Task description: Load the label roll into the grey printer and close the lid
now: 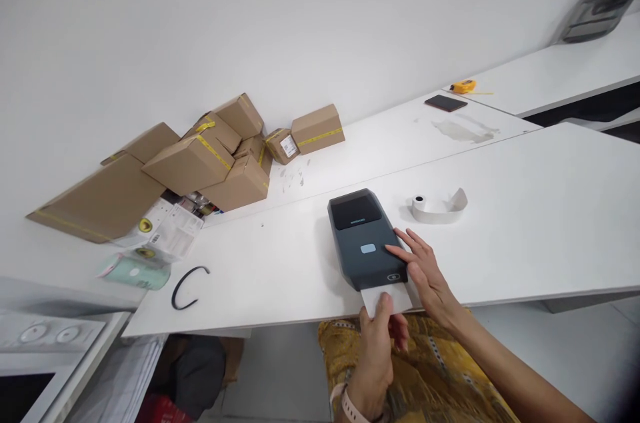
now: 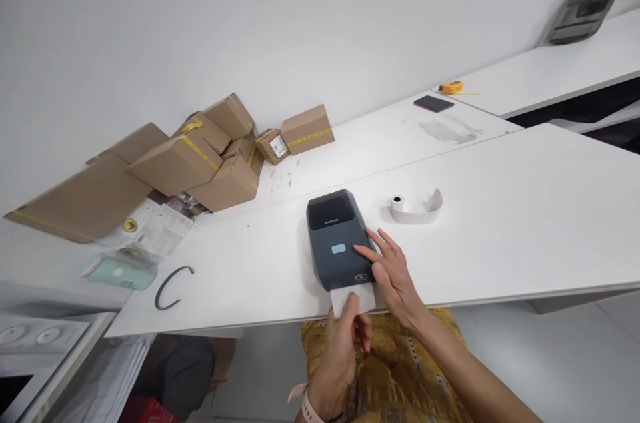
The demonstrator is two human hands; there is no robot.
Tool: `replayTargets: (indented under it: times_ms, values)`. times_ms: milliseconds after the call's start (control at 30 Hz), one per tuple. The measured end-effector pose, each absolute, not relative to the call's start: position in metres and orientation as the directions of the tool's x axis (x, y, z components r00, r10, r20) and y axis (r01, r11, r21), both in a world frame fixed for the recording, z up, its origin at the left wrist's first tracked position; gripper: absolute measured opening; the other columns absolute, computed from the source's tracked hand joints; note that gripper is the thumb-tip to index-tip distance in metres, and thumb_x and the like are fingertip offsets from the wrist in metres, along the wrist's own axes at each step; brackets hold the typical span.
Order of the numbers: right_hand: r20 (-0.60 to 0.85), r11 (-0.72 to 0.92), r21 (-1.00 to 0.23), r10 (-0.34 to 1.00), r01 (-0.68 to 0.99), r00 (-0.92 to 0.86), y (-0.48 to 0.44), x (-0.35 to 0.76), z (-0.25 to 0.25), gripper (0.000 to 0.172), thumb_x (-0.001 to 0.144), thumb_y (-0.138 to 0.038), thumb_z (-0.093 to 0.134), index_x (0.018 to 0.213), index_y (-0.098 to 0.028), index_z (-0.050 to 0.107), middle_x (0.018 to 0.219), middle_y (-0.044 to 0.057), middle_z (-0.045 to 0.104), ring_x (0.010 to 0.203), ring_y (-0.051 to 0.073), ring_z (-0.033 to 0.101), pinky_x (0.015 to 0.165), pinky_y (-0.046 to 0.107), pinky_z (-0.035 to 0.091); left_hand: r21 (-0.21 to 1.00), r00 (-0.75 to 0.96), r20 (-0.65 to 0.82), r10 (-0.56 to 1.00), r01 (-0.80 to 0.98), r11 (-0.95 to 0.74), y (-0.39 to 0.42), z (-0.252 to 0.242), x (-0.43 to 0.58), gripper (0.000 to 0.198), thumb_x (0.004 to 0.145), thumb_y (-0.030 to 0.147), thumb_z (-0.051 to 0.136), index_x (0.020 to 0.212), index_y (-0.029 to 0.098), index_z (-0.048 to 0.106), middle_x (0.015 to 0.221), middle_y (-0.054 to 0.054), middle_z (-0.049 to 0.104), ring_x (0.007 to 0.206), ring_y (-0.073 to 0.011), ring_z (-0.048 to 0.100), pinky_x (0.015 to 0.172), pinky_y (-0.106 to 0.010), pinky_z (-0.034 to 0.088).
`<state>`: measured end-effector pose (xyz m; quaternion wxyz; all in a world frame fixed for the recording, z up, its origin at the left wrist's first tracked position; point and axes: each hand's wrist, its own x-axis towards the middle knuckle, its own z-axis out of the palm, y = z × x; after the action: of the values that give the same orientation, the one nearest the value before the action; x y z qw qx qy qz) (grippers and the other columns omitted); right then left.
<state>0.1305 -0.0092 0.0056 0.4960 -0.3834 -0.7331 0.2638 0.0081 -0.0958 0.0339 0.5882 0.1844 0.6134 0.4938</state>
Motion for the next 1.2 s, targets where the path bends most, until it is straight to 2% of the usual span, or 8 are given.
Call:
replayTargets:
  times_ms: [500, 700, 800, 867, 933, 1033, 1100, 1200]
  values:
    - [0.583, 0.606, -0.722, 0.793, 0.334, -0.176, -0.011, 0.127, 0.009, 0.042, 0.105, -0.028, 0.034, 0.141, -0.037, 0.055, 0.159, 0.002, 0.039, 0.147, 0.030, 0.033, 0.116, 0.060, 0.033, 0.821, -0.241, -0.521, 0.819, -0.401, 0.405, -0.101, 0.021, 0.012, 0.068, 0.060, 0.086, 0.068, 0.066, 0.019, 0.056, 0.049, 0.005, 0.050, 0.036, -0.0079, 0.042, 0.038, -0.023, 0.033]
    - [0.589, 0.616, -0.690, 0.783, 0.381, -0.199, -0.009, 0.127, 0.025, 0.036, 0.104, -0.028, 0.036, 0.131, -0.034, 0.060, 0.159, 0.003, 0.040, 0.148, 0.033, 0.029, 0.113, 0.060, 0.033, 0.830, -0.005, -0.535, 0.845, -0.190, 0.524, -0.122, 0.018, -0.011, 0.071, 0.067, 0.088, 0.059, 0.043, 0.022, 0.044, 0.039, 0.001, 0.044, 0.034, -0.0083, 0.037, 0.042, -0.025, 0.025]
    - [0.614, 0.675, -0.620, 0.735, 0.400, -0.287, -0.001, 0.126, 0.033, 0.034, 0.103, -0.032, 0.038, 0.126, -0.035, 0.064, 0.163, 0.000, 0.033, 0.150, 0.035, 0.025, 0.113, 0.061, 0.032, 0.863, -0.160, -0.504, 0.849, -0.124, 0.489, -0.127, 0.019, -0.034, 0.074, 0.077, 0.083, 0.053, 0.038, 0.024, 0.031, 0.036, 0.002, 0.038, 0.035, -0.0085, 0.033, 0.044, -0.026, 0.023]
    - [0.615, 0.709, -0.566, 0.703, 0.421, -0.357, 0.005, 0.124, 0.036, 0.036, 0.103, -0.033, 0.038, 0.130, -0.037, 0.062, 0.165, -0.001, 0.029, 0.150, 0.034, 0.024, 0.112, 0.060, 0.031, 0.912, -0.333, -0.408, 0.850, -0.125, 0.390, -0.125, 0.021, -0.050, 0.070, 0.082, 0.078, 0.053, 0.041, 0.023, 0.038, 0.039, 0.002, 0.041, 0.040, -0.0103, 0.038, 0.048, -0.026, 0.030]
    - [0.621, 0.735, -0.495, 0.673, 0.464, -0.403, 0.008, 0.121, 0.037, 0.037, 0.103, -0.034, 0.039, 0.133, -0.039, 0.061, 0.166, -0.002, 0.029, 0.150, 0.033, 0.025, 0.114, 0.059, 0.028, 0.957, -0.472, -0.289, 0.833, -0.120, 0.264, -0.120, 0.027, -0.063, 0.059, 0.085, 0.071, 0.057, 0.054, 0.022, 0.053, 0.051, 0.001, 0.053, 0.051, -0.0135, 0.050, 0.054, -0.026, 0.040]
    - [0.665, 0.755, -0.362, 0.620, 0.547, -0.416, 0.008, 0.117, 0.040, 0.035, 0.102, -0.036, 0.044, 0.131, -0.038, 0.062, 0.163, 0.000, 0.036, 0.149, 0.031, 0.029, 0.119, 0.059, 0.015, 0.989, -0.580, -0.142, 0.802, -0.043, 0.144, -0.111, 0.038, -0.074, 0.043, 0.088, 0.064, 0.059, 0.091, 0.022, 0.069, 0.097, -0.005, 0.072, 0.093, -0.0207, 0.066, 0.075, -0.028, 0.052]
    - [0.688, 0.746, -0.323, 0.608, 0.583, -0.397, 0.005, 0.114, 0.043, 0.033, 0.101, -0.040, 0.047, 0.129, -0.037, 0.064, 0.158, 0.002, 0.045, 0.148, 0.030, 0.032, 0.121, 0.058, 0.010, 0.992, -0.578, -0.098, 0.810, 0.011, 0.127, -0.106, 0.046, -0.074, 0.047, 0.092, 0.061, 0.056, 0.121, 0.025, 0.065, 0.134, -0.007, 0.064, 0.125, -0.0253, 0.059, 0.096, -0.031, 0.051]
    - [0.694, 0.729, -0.342, 0.621, 0.593, -0.364, 0.002, 0.110, 0.047, 0.030, 0.102, -0.045, 0.048, 0.123, -0.034, 0.067, 0.152, 0.004, 0.053, 0.147, 0.029, 0.036, 0.121, 0.057, 0.010, 0.992, -0.499, -0.069, 0.864, 0.054, 0.111, -0.100, 0.051, -0.068, 0.059, 0.096, 0.057, 0.051, 0.149, 0.031, 0.044, 0.163, -0.005, 0.038, 0.144, -0.0269, 0.043, 0.113, -0.035, 0.043]
